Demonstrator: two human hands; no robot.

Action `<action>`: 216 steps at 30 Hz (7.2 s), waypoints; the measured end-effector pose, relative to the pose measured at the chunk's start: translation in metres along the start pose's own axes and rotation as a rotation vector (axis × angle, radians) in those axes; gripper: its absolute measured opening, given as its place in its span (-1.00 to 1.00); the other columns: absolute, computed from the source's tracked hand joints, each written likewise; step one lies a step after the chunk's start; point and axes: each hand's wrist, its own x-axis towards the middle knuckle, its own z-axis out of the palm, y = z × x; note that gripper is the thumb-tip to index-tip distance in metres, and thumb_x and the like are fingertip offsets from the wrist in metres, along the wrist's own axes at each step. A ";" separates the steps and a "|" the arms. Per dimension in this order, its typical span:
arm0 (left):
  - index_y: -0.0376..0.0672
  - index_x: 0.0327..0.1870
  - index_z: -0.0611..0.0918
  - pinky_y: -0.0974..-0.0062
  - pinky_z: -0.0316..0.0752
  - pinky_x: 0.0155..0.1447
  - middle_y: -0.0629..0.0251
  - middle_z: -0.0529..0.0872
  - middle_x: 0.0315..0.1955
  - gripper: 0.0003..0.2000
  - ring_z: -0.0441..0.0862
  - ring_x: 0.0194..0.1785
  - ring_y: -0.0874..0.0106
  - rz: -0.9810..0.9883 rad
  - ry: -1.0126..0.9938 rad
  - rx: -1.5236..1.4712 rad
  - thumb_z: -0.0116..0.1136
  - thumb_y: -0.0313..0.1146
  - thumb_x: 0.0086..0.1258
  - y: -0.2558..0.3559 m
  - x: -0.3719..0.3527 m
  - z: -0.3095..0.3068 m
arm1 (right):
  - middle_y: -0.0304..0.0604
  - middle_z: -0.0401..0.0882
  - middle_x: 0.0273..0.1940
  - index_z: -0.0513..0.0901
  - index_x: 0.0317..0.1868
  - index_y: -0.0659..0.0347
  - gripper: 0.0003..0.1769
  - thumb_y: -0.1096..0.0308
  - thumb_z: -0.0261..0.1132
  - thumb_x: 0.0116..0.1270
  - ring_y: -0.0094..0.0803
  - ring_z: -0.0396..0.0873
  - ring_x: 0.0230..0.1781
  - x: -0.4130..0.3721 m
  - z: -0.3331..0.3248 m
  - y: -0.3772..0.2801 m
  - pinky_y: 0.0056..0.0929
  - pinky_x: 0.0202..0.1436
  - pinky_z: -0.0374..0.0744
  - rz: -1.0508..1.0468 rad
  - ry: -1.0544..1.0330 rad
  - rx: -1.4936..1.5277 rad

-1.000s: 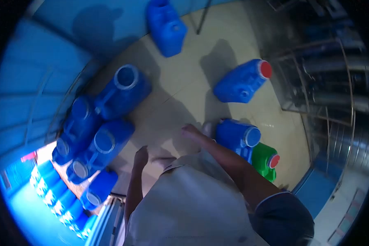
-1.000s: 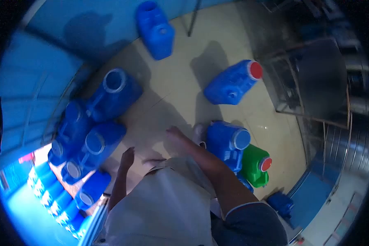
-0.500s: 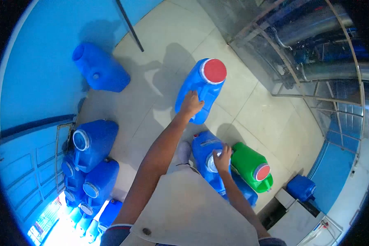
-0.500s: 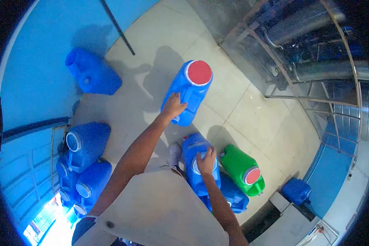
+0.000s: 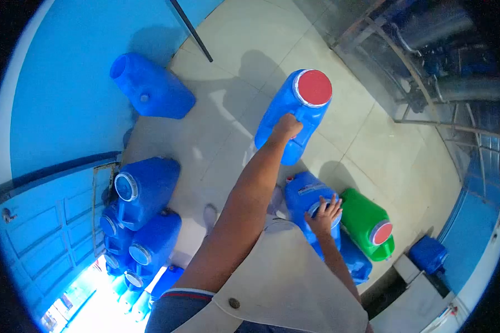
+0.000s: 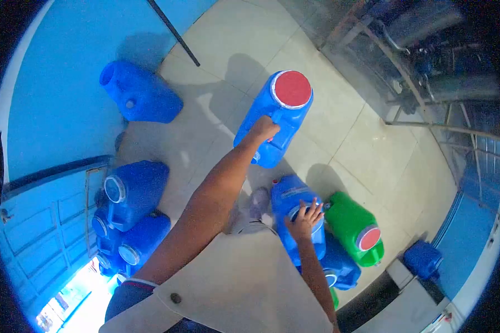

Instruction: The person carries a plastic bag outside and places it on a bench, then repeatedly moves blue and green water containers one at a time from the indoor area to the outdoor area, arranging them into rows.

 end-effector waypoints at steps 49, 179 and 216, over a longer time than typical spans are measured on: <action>-0.40 -0.14 0.40 0.23 0.22 0.11 -0.07 0.43 -0.15 -0.63 0.34 -0.01 0.03 0.910 0.342 0.916 0.04 -0.51 -0.06 -0.320 -0.317 -0.150 | 0.13 0.25 0.03 0.26 0.07 0.32 -0.39 0.59 0.06 -0.13 -0.07 0.24 0.09 -0.403 0.119 0.058 -0.27 0.15 0.25 0.642 -0.002 0.258; -0.22 0.26 -0.03 0.26 0.16 0.18 -0.29 0.10 0.11 -0.20 0.23 0.12 -0.08 0.956 -1.885 1.975 -0.01 0.11 0.14 -0.218 -0.315 0.241 | -0.34 0.10 -0.82 0.13 -0.78 0.02 -0.74 0.40 0.07 -0.14 -0.49 0.11 -0.85 -0.249 0.231 -0.232 -0.41 -0.76 0.23 1.407 4.005 1.641; -0.44 0.03 0.25 0.25 0.20 0.08 -0.10 0.42 -0.10 -0.49 0.36 -0.02 0.08 1.510 -0.623 1.269 0.02 -0.32 0.08 0.000 -0.346 0.675 | -0.15 0.42 -0.05 0.50 -0.15 0.11 -0.70 0.35 0.05 0.07 -0.36 0.25 0.10 -0.437 0.108 0.468 -0.34 0.10 0.28 1.342 0.556 -0.131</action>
